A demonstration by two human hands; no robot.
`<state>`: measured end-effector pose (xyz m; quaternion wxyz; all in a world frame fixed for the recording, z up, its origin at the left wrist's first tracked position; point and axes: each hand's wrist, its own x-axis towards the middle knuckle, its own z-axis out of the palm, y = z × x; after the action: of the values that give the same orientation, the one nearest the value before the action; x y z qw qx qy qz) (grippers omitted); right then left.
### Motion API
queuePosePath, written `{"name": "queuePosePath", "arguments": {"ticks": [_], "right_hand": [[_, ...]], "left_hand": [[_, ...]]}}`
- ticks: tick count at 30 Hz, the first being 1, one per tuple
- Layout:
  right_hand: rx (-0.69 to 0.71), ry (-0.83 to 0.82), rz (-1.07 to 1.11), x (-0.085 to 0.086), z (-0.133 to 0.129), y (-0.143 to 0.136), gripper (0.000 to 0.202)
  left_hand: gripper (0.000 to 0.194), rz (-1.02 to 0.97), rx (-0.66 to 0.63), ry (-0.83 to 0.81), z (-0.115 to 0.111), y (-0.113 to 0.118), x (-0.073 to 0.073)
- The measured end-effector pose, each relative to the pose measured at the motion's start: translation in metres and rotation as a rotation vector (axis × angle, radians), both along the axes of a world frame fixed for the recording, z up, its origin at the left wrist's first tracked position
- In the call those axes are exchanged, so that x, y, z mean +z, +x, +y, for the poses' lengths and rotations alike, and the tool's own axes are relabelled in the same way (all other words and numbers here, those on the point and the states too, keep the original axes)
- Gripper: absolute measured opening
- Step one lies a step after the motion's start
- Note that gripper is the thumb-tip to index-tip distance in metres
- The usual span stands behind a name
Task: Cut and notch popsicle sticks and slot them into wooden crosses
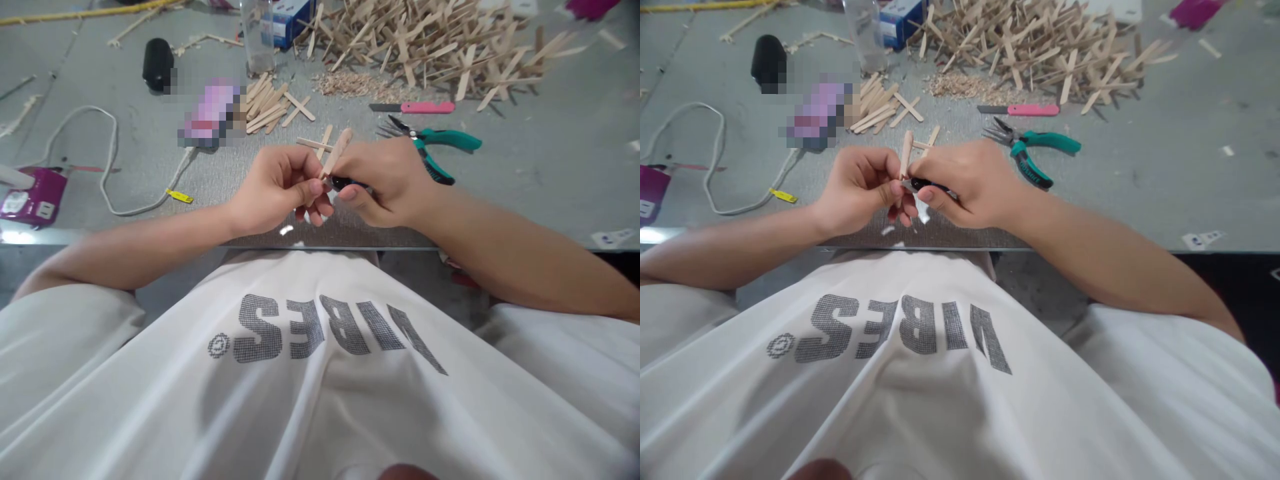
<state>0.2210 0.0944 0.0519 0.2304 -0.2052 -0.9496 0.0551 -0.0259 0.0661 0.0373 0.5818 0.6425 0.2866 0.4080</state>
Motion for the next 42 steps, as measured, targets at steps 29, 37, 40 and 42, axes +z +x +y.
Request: {"name": "queuePosePath", "arguments": {"ticks": [29,37,40,42], "right_hand": [[0.017,-0.025,-0.014,-0.012,-0.004,-0.007,0.076],[0.081,0.073,-0.025,-0.005,-0.004,-0.003,0.078],[0.101,0.083,-0.015,-0.007,-0.006,-0.004,0.074],[0.101,0.080,-0.033,-0.007,-0.007,-0.004,0.075]], "left_hand": [[0.047,0.035,-0.053,-0.097,-0.002,0.003,0.001],[0.056,0.022,-0.225,-0.158,0.004,-0.006,0.003],[0.048,0.011,-0.154,-0.176,-0.001,-0.005,-0.002],[0.042,0.007,-0.108,-0.168,-0.003,-0.004,-0.005]]}}
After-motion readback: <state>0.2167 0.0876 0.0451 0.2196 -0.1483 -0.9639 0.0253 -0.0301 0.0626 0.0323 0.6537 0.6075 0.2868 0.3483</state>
